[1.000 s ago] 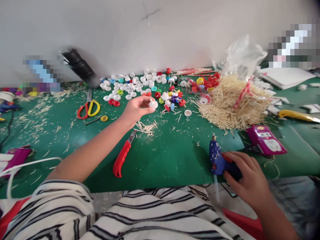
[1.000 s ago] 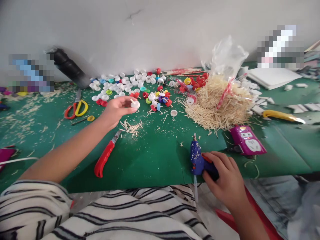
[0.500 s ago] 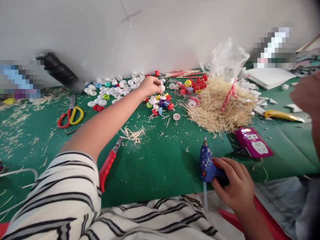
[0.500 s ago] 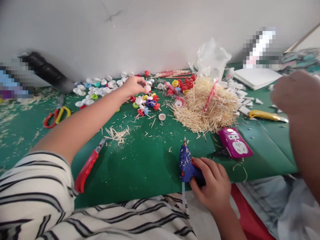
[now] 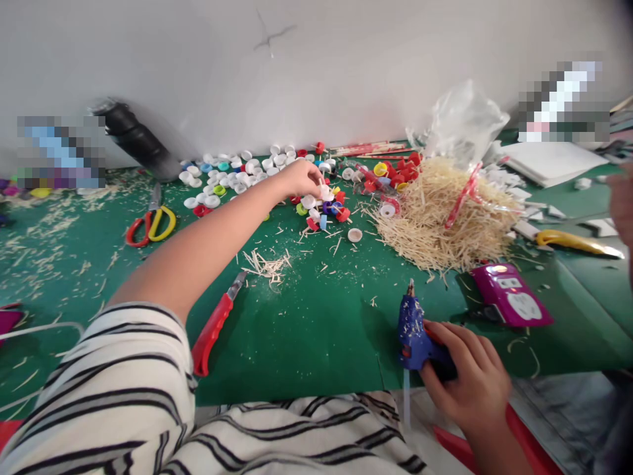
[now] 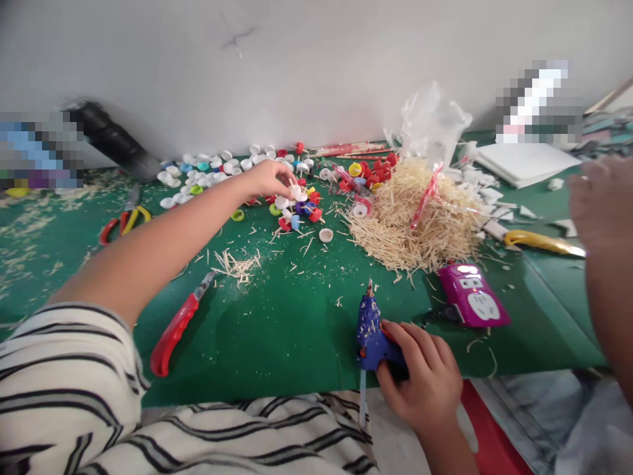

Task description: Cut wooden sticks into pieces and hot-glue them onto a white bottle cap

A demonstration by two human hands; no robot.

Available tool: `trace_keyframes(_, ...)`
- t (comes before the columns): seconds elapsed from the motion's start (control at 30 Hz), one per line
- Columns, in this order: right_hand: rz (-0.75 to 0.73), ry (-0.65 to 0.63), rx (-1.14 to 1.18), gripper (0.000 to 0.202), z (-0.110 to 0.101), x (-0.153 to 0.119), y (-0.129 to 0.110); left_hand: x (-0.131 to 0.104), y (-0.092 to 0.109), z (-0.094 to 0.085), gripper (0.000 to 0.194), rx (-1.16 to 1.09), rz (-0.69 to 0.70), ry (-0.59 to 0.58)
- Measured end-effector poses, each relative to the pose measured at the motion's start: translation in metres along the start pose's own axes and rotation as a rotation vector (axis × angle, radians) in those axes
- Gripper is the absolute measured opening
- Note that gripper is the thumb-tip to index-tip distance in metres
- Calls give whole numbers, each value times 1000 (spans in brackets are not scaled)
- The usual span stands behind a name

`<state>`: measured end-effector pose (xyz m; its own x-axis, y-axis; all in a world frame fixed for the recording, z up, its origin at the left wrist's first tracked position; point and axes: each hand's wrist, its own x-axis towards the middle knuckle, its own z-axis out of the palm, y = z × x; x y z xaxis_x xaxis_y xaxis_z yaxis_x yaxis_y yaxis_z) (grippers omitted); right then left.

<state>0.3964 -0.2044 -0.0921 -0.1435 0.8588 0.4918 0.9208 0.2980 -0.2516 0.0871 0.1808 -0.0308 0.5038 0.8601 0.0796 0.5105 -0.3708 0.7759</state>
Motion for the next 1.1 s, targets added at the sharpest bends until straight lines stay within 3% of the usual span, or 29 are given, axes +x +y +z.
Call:
trace_keyframes(0.13, -22, 12, -5, 50, 1, -1, 2, -6, 9, -3, 33, 5, -60, 11)
trace_keyframes(0.3, -16, 13, -4, 50, 2, 0, 0, -12, 17, -3, 34, -79, -45, 129)
trace_keyframes(0.5, -7, 17, -10, 47, 3, -1, 1, -19, 17, 2, 28, 107, -99, 118)
trace_keyframes(0.73, -4, 21, -14, 49, 3, -2, 2, -25, 12, 10, 33, 32, -82, 127)
trace_keyframes(0.93, 3, 29, -14, 47, 2, 0, -2, -41, 16, -8, 33, -73, -63, 193)
trace_keyframes(1.1, 10, 27, -11, 47, 3, -1, -1, -87, 28, -33, 34, -151, -140, 322)
